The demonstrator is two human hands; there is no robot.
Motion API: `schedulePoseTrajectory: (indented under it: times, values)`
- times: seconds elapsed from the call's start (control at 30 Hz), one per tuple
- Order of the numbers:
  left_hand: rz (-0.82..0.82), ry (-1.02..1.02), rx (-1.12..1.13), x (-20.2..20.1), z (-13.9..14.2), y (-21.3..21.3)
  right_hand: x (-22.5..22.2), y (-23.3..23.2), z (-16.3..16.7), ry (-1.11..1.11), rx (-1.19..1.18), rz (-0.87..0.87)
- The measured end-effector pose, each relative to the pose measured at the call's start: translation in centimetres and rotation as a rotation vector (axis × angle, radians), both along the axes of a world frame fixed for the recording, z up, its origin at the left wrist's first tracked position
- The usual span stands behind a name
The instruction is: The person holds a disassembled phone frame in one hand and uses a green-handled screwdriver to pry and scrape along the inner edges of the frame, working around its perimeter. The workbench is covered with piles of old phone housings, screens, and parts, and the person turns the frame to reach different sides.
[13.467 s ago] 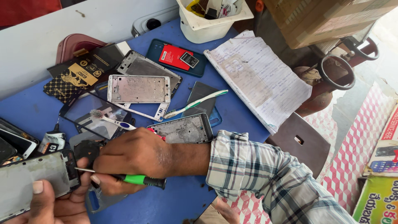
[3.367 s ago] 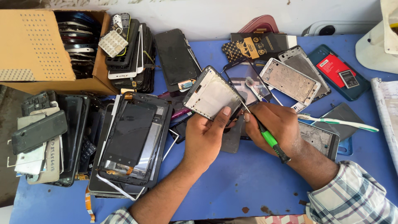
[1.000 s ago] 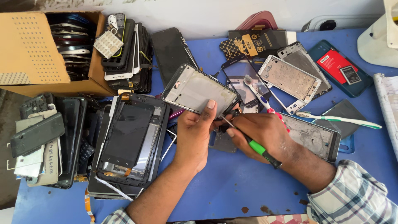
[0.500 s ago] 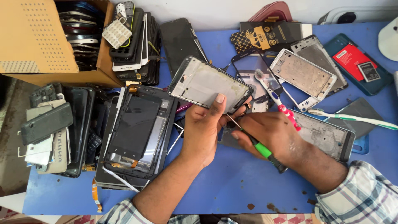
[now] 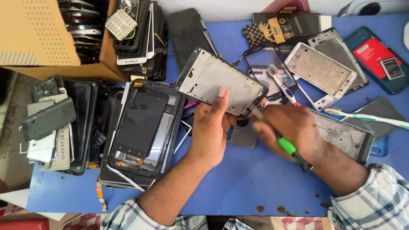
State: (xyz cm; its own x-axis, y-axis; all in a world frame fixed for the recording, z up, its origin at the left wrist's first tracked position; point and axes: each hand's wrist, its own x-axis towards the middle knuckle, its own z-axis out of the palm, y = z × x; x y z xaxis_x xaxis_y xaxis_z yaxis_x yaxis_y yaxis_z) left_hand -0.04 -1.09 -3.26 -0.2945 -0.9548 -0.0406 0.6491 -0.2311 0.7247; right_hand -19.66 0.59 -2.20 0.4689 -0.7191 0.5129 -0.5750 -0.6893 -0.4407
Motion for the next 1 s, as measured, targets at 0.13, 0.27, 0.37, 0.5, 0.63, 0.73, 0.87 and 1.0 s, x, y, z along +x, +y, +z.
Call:
schedulePoseTrajectory:
  times: [0.13, 0.27, 0.37, 0.5, 0.63, 0.73, 0.87, 1.0]
  values:
    - [-0.016, -0.006, -0.021, -0.1, -0.1, 0.1, 0.6, -0.2, 0.1, 0.081, -0.057, 0.173]
    - [0.026, -0.057, -0.067, -0.2, -0.5, 0.1, -0.1, -0.3, 0.6, 0.017, -0.005, 0.068]
    - [0.027, -0.048, -0.048, -0.3, -1.0, 0.1, -0.2, -0.4, 0.4, 0.031, -0.045, 0.100]
    - [0.025, -0.050, -0.047, -0.3, -1.4, 0.2, 0.1, -0.4, 0.2, 0.086, -0.104, 0.108]
    - [0.037, -0.040, -0.041, -0.4, -1.4, 0.2, 0.1, -0.2, 0.3, 0.020, -0.037, 0.068]
    - [0.020, -0.025, -0.040, -0.4, -1.3, 0.2, 0.1, -0.3, 0.4, 0.046, -0.106, 0.124]
    - [-0.008, 0.002, -0.054, -0.4, -1.1, 0.3, 0.1, -0.3, 0.4, 0.026, -0.075, 0.101]
    - [0.013, -0.026, -0.010, -0.5, -1.2, 0.2, 0.2, -0.1, 0.6, 0.027, -0.088, 0.124]
